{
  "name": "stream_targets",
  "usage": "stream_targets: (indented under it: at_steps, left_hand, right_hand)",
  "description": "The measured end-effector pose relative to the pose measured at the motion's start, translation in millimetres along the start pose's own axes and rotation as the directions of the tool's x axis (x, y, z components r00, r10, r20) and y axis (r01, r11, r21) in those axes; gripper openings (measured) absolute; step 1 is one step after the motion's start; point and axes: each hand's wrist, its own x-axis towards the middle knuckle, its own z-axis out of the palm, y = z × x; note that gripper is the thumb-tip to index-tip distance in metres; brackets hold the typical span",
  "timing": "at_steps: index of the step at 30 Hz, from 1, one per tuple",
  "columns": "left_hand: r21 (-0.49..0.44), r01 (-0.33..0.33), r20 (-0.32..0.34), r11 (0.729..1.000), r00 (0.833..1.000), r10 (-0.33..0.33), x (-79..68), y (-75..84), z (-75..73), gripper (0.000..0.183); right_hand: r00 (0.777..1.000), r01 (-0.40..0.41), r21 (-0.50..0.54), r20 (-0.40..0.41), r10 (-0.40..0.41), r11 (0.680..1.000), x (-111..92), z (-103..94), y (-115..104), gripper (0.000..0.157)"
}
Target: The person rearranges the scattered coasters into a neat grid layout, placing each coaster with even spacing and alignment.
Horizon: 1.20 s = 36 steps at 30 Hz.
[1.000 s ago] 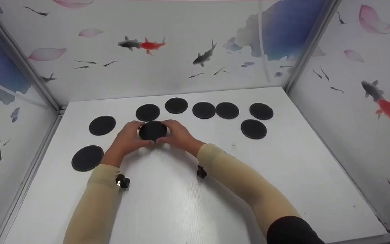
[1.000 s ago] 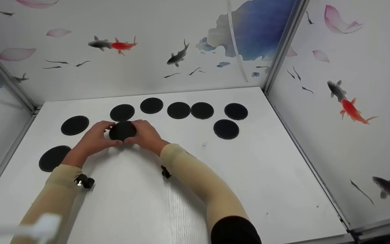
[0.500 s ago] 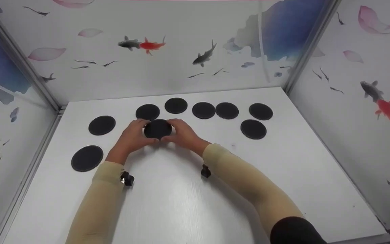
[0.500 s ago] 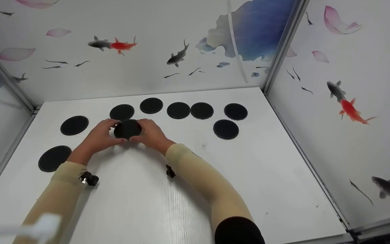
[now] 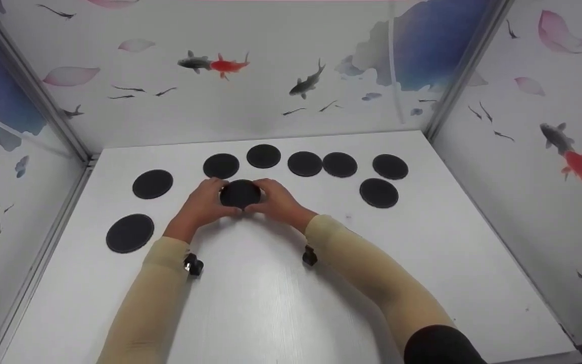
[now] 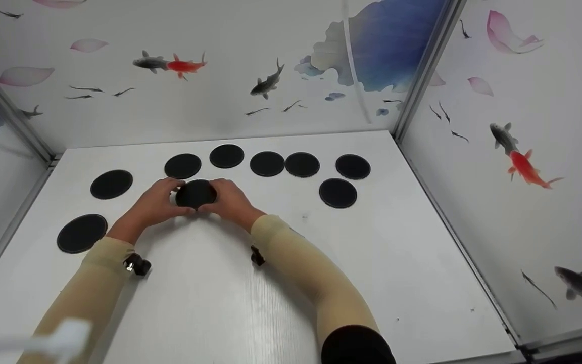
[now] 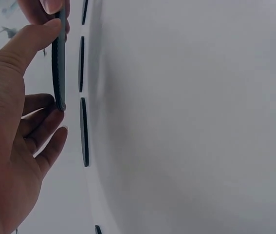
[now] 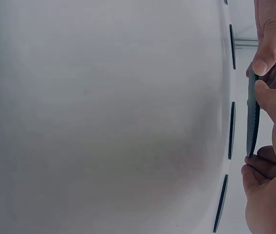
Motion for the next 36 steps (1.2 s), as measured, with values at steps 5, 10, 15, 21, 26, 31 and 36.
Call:
stream_targets:
  at_steps: [5,10,15,21,26,31,36]
  left_hand:
    - [0.012,-0.02,0.021,1.0,1.0,0.02,4.5,-0.7,5.0,0.087]
    - [0.018,-0.03,0.039,0.999,0.999,0.029,7.4,-3.3,9.0,0.084]
    - [0.031,-0.032,0.043,0.999,0.999,0.031,8.5,-4.7,11.3,0.082]
    - [0.035,-0.028,0.038,0.999,0.999,0.027,8.9,-2.8,11.3,0.081]
    - [0.084,-0.035,0.045,0.996,0.999,0.031,10.8,-1.6,13.2,0.078]
    - [0.111,-0.025,0.052,0.994,0.998,0.02,9.3,1.0,13.0,0.078]
    - [0.103,-0.005,0.065,0.995,0.998,-0.001,5.7,2.7,11.9,0.076]
  right_hand:
    - [1.0,-0.022,0.021,0.023,0.021,1.0,0.4,1.4,3.8,0.069]
    - [0.999,-0.019,0.02,0.039,0.018,1.0,2.6,4.7,6.9,0.061]
    - [0.998,-0.04,0.021,0.049,0.039,0.999,3.6,5.0,5.9,0.063]
    - [0.997,-0.061,-0.014,0.055,0.062,0.998,5.8,5.3,3.2,0.064]
    - [0.997,-0.043,-0.095,0.064,0.049,0.995,7.5,8.1,0.4,0.057]
    - [0.996,-0.033,-0.137,0.074,0.043,0.99,8.1,9.7,-3.2,0.054]
    - [0.995,-0.03,-0.17,0.085,0.046,0.985,7.9,8.8,-5.4,0.053]
